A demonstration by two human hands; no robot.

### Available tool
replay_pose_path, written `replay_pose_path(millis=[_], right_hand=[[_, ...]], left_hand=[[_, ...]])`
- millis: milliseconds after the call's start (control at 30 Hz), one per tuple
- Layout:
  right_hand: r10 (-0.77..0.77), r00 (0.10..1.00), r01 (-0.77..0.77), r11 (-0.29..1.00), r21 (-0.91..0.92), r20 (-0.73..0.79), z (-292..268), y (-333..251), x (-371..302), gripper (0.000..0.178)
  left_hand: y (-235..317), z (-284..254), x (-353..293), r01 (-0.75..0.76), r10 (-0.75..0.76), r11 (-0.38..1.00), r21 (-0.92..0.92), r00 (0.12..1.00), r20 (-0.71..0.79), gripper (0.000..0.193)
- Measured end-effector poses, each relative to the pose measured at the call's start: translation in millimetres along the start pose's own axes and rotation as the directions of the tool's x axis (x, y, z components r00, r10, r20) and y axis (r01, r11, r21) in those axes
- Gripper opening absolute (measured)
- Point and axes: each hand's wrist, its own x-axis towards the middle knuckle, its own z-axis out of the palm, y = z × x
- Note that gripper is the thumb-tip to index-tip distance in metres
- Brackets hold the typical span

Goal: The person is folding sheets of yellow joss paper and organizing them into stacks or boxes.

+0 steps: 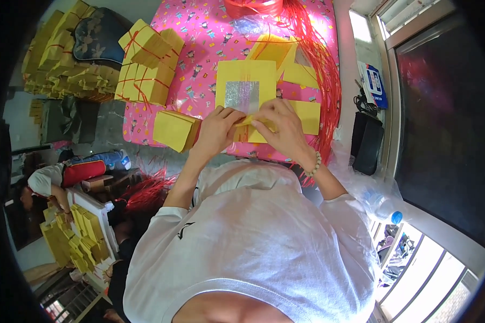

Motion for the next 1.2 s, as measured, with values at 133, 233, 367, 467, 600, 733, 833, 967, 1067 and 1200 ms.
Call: replay_pose_path(millis=[133, 233, 367, 467, 600, 733, 833, 967, 1067, 1200], right_hand=[[0.209, 0.926, -0.153, 0.969, 0.194, -0.314, 5, 3, 7, 0.057], [0.422, 0.876, -0.261, 0.823, 0.505, -0.235, 17, 24, 9, 0.073], [0.396, 0.914, -0.206, 0.639, 0.741, -0.087, 36, 41, 16, 0.083], [0.229, 0.971, -0.111, 0.674, 0.731, -0.064, 30, 30, 24, 0.084], [0.220, 0.975, -0.145, 0.691, 0.709, -0.015, 28, 22, 20, 0.076], [0.313, 0.948, -0.262, 0.683, 0.682, 0.050, 26, 14, 18, 0.056], [0.262, 0.965, -0.189, 0.727, 0.660, -0.013, 23, 14, 19, 0.049], [0.203, 0.979, -0.140, 0.782, 0.608, -0.036, 28, 18, 14, 0.045], [0.274, 0.961, -0.168, 0.688, 0.706, -0.039, 31, 18, 13, 0.045], [0.315, 0.947, -0.210, 0.763, 0.611, -0.068, 26, 25, 16, 0.043]], left_hand=[[-2, -15, 10, 0.029, -0.033, 0.999, -0.034, 0.993, -0.118, 0.030], [-7, -20, 11, 0.124, -0.163, 0.977, -0.173, 0.959, -0.230, 0.026], [-7, -24, 10, 0.219, -0.318, 0.801, -0.557, 0.944, -0.086, 0.022], [-10, -14, 9, 0.157, -0.324, 0.480, -0.863, 0.946, -0.009, 0.022], [-10, -3, 14, 0.165, -0.287, 0.392, -0.905, 0.957, 0.050, 0.025], [-18, 19, 20, 0.013, -0.219, 0.796, -0.605, 0.938, -0.268, 0.045], [-8, 17, 24, -0.017, -0.253, 0.853, -0.522, 0.861, -0.441, 0.056], [-7, 23, 21, -0.060, -0.221, 0.703, -0.708, 0.928, -0.299, 0.056], [-10, 25, 21, -0.014, -0.223, 0.680, -0.733, 0.949, -0.225, 0.052], [-10, 20, 32, 0.027, -0.228, 0.601, -0.799, 0.964, -0.140, 0.048]])
